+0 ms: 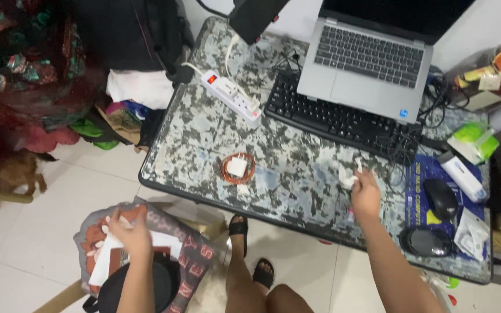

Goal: Cleaning and organizing various electronic accessories and papers on a desk.

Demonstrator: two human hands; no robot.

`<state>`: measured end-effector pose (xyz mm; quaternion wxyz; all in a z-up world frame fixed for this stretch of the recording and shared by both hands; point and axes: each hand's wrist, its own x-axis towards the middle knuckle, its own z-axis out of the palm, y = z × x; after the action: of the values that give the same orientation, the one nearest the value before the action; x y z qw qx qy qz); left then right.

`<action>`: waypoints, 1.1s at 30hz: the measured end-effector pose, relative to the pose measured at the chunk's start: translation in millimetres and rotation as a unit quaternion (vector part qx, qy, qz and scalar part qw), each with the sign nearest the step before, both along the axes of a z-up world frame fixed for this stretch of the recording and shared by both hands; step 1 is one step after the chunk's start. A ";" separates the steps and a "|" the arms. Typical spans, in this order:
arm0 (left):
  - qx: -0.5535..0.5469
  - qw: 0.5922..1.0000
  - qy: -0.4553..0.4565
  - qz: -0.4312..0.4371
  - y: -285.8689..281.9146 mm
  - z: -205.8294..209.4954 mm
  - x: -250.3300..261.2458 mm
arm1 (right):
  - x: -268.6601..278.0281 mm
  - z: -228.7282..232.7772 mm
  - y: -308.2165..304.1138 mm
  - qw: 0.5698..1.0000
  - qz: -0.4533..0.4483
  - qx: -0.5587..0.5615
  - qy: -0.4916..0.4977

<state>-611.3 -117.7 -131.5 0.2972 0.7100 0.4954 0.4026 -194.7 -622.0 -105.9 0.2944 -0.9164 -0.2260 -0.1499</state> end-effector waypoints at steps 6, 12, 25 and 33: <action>0.030 0.985 -0.040 -0.164 20.0 109.1 157.9 | -43.6 107.9 83.0 0.996 -0.005 0.080 0.040; 0.012 0.946 -0.008 -0.325 33.4 155.5 263.9 | -8.5 171.2 239.2 0.969 0.094 0.185 0.134; -0.045 0.922 0.003 -0.386 107.0 142.7 331.7 | 251.5 6.2 433.1 0.911 0.277 0.265 0.149; -0.059 0.911 0.076 -0.401 124.4 151.0 342.6 | 222.6 -21.9 489.6 0.933 0.303 -0.183 -0.070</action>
<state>-268.7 6.7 19.5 0.4366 0.8586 0.2128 0.1640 27.9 -132.4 -127.8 0.1363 -0.8296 -0.5364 -0.0737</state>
